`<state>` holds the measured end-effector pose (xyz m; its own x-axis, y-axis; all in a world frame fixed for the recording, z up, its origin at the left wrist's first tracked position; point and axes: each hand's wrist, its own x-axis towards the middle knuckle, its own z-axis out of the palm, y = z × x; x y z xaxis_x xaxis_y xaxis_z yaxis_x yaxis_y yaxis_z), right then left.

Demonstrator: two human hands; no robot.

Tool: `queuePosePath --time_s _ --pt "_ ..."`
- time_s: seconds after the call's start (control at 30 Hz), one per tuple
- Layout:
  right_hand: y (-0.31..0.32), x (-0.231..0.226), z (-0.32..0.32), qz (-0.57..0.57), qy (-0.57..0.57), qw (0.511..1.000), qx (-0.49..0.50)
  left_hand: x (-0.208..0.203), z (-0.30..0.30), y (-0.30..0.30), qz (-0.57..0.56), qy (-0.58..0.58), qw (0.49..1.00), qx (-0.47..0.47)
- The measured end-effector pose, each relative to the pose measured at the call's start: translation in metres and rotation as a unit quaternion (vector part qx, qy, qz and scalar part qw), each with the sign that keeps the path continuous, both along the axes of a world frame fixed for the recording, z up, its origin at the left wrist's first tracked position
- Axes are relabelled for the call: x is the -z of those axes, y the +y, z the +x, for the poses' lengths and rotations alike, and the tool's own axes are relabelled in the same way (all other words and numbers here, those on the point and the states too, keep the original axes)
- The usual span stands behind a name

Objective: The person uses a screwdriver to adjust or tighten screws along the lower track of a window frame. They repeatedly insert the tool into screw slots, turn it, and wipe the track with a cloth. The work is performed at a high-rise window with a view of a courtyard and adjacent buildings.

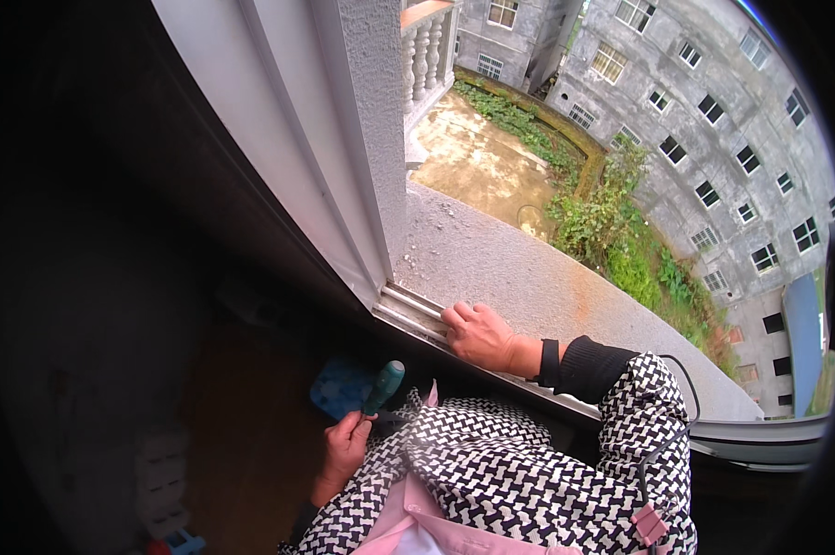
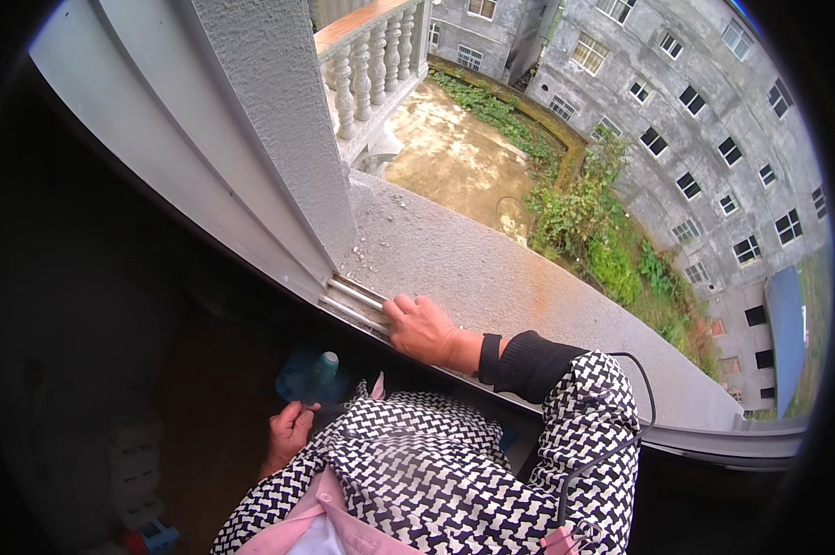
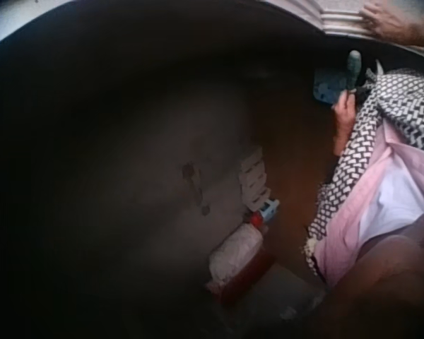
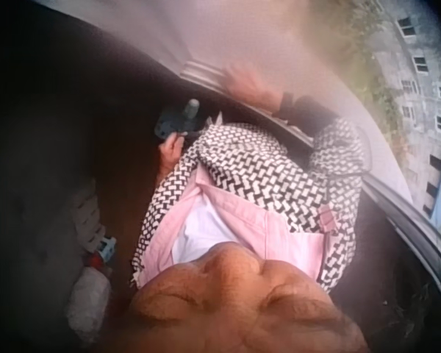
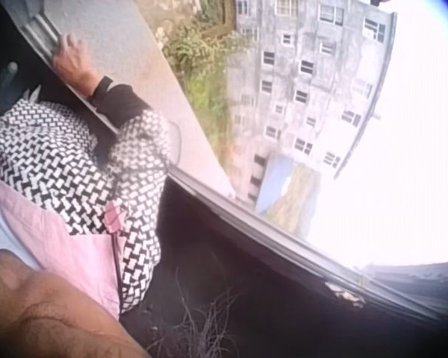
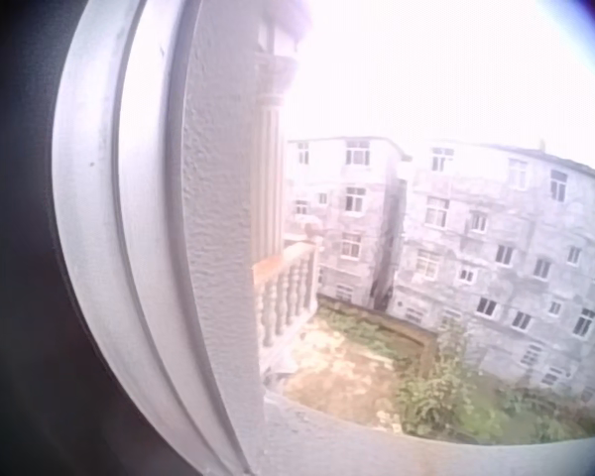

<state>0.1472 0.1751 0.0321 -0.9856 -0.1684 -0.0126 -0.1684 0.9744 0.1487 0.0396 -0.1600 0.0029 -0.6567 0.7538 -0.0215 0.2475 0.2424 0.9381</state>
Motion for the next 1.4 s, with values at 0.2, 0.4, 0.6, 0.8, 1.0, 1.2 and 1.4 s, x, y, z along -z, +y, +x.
queuePosePath --time_s 0.2,0.4,0.6,0.8,1.0,1.2,1.4 --pt "0.017 0.013 -0.009 -0.201 -0.021 0.979 -0.026 0.001 -0.002 -0.005 -0.011 0.013 1.0 0.0" --pt "0.1 -0.047 -0.022 0.095 0.084 0.973 0.193 0.01 -0.003 -0.01 -0.017 -0.034 0.999 -0.021" --pt "0.06 -0.02 -0.014 -0.232 0.015 0.97 0.075 0.011 -0.005 -0.005 -0.002 -0.015 1.0 -0.015" --pt "-0.001 -0.018 -0.029 -0.266 -0.047 0.96 0.076 -0.009 -0.001 -0.01 -0.025 0.011 1.0 -0.001" --pt "0.0 -0.018 -0.04 -0.198 -0.047 0.979 0.014 -0.006 0.002 -0.012 -0.04 -0.005 0.999 -0.009" --pt "0.006 -0.022 -0.029 -0.299 0.012 0.954 -0.025 -0.014 0.001 -0.003 -0.012 0.026 1.0 -0.007" --pt "-0.009 -0.072 -0.012 -0.617 -0.102 0.779 0.034 -0.043 -0.019 0.061 0.011 0.049 0.993 0.11"
